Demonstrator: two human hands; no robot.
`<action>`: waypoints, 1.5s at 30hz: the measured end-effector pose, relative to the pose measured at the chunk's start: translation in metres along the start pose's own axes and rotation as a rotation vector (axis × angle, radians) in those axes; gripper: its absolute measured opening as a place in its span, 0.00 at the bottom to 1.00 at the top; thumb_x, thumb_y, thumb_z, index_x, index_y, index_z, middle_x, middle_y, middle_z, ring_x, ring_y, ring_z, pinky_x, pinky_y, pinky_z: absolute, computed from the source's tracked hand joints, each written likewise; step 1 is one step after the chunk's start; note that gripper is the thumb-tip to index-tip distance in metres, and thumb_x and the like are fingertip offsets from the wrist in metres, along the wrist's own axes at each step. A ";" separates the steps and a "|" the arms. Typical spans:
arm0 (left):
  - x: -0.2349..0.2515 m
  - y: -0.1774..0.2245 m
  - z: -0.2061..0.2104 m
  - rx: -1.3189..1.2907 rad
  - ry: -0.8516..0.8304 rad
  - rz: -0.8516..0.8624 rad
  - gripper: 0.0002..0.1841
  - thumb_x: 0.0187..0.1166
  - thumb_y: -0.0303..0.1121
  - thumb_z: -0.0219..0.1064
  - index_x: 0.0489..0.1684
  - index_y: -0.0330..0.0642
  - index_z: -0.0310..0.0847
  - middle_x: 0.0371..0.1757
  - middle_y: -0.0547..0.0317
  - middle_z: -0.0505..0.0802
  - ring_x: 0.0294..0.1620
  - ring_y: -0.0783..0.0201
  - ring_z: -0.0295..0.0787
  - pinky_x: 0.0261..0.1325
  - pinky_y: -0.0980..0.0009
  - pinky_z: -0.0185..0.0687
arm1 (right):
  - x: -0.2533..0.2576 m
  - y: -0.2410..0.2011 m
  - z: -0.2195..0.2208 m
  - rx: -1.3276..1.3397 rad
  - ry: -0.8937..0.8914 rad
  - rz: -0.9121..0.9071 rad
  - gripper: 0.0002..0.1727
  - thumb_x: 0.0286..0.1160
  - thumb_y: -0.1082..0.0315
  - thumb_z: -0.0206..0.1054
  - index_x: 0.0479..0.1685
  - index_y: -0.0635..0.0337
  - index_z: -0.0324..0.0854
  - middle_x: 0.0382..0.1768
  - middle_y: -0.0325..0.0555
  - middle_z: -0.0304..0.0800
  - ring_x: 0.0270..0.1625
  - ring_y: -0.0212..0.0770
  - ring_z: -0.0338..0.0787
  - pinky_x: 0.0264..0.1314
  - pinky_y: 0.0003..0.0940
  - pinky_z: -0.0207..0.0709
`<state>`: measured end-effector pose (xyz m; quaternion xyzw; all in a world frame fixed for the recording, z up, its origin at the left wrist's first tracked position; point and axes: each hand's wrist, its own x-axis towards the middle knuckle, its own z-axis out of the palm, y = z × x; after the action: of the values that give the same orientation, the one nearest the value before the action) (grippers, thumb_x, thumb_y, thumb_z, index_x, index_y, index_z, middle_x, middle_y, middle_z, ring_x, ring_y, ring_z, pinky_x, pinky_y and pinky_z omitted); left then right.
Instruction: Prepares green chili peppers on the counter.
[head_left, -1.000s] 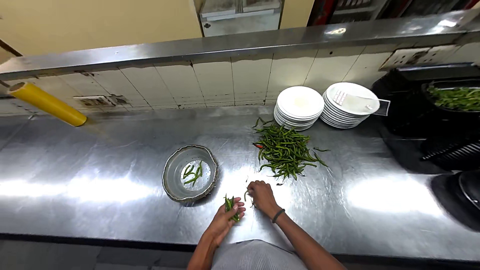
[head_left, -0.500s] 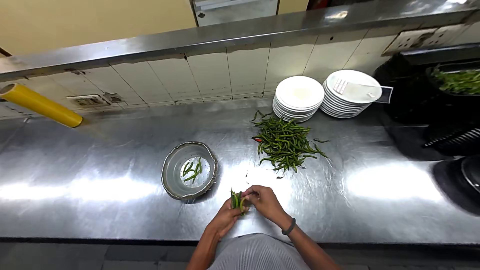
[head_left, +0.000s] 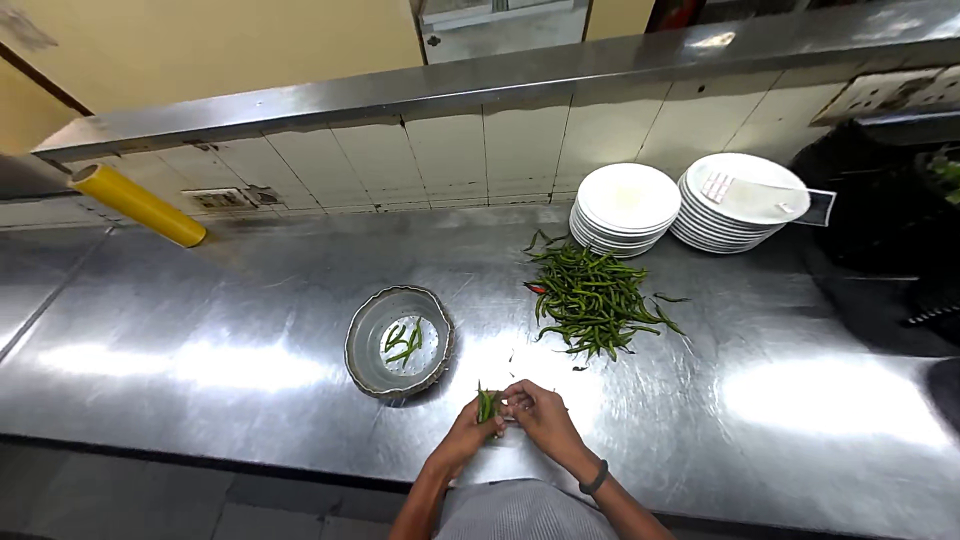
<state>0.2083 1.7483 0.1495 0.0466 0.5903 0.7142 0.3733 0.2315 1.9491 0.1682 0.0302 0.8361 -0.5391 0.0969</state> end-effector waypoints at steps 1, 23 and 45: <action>0.000 0.005 -0.003 -0.017 0.030 0.006 0.23 0.82 0.25 0.62 0.76 0.35 0.70 0.51 0.54 0.88 0.44 0.63 0.87 0.50 0.66 0.87 | -0.001 0.002 -0.001 0.024 0.015 -0.006 0.13 0.77 0.65 0.67 0.58 0.52 0.86 0.42 0.35 0.93 0.40 0.31 0.92 0.46 0.30 0.88; -0.020 0.036 -0.015 -0.069 0.586 0.157 0.15 0.87 0.23 0.55 0.64 0.24 0.78 0.57 0.38 0.93 0.55 0.51 0.93 0.64 0.58 0.88 | 0.072 0.064 -0.081 -0.546 0.373 0.267 0.24 0.73 0.70 0.69 0.71 0.57 0.82 0.73 0.63 0.79 0.74 0.67 0.79 0.67 0.66 0.79; -0.025 0.006 0.015 -0.045 0.432 0.057 0.13 0.85 0.25 0.59 0.61 0.28 0.81 0.51 0.42 0.95 0.51 0.51 0.94 0.58 0.59 0.90 | 0.056 0.050 -0.082 -0.072 0.572 0.041 0.13 0.77 0.68 0.70 0.59 0.51 0.89 0.46 0.46 0.96 0.40 0.45 0.94 0.46 0.53 0.88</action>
<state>0.2310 1.7459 0.1690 -0.0992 0.6389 0.7309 0.2187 0.1736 2.0415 0.1453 0.1947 0.8472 -0.4768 -0.1308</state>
